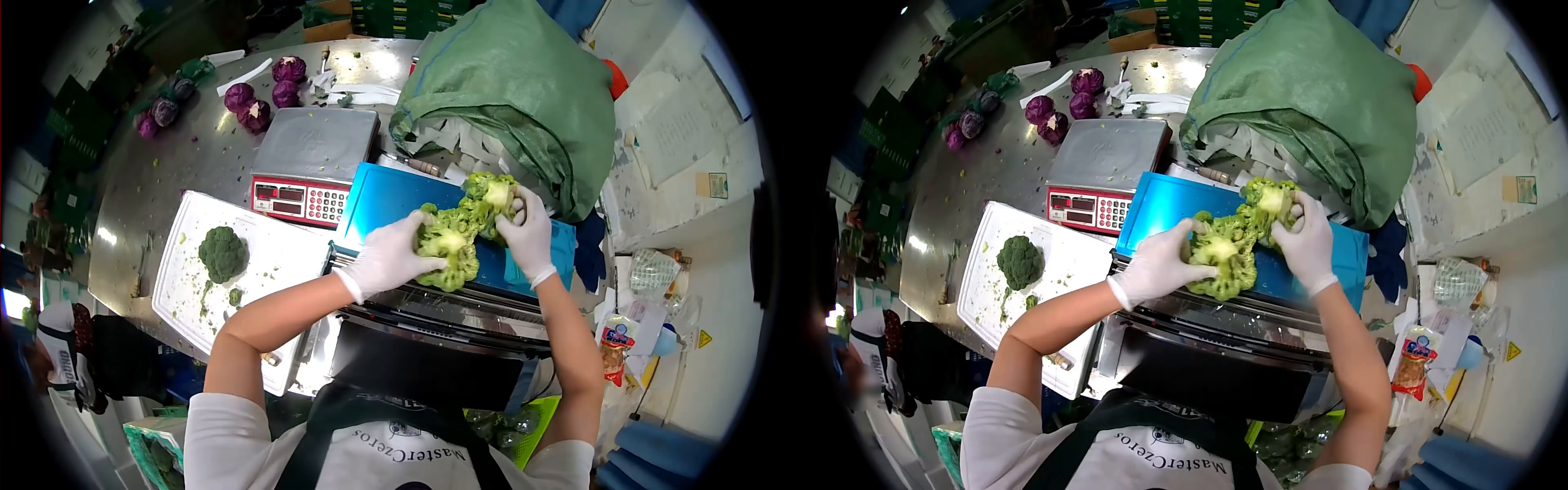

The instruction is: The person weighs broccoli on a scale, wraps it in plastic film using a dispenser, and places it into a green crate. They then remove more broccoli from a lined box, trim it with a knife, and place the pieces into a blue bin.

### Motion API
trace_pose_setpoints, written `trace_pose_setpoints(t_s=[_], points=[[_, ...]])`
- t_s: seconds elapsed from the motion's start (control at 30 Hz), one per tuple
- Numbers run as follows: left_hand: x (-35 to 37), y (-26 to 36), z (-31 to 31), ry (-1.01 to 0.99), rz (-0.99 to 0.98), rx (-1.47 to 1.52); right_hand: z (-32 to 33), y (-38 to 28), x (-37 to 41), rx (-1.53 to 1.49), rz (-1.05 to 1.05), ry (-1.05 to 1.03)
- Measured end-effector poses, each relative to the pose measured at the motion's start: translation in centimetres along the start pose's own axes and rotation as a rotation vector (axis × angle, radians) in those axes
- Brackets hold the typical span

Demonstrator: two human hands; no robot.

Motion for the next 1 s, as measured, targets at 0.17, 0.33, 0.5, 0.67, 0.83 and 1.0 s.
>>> trace_pose_setpoints(t_s=[0.17, 0.33, 0.5, 0.67, 0.83, 1.0], points=[[-2.1, 3.9, -1.1, 0.104, -0.114, -0.172, -0.9, -0.3, 3.5, -0.099, -0.077, 0.02], [-2.2, 5.6, -2.0, 0.148, -0.032, -0.06, 1.0, -0.5, 1.9, 0.183, 0.18, 0.09], [0.9, 6.0, -4.2, 0.123, 0.038, 0.106, 0.6, -0.3, 2.1, 0.13, 0.226, -0.007], [1.7, 6.9, -3.1, 0.185, -0.158, 0.021, -0.1, 1.5, 2.7, -0.089, 0.11, 0.055], [1.6, 5.5, -1.8, 0.173, 0.001, 0.027, -1.9, 0.2, 2.7, -0.055, 0.155, 0.116], [1.3, 5.3, 0.3, 0.266, -0.049, -0.1, -1.4, -0.7, 1.6, 0.048, 0.261, 0.012]])
Point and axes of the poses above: each hand's wrist, its own x-axis away from the middle knuckle, its own z-axis out of the back of the hand, y = z × x, the point moved 9 cm from there along -x, towards the middle knuckle, and after that the axes turned 2 degrees about -y, right-handed, at the moved point
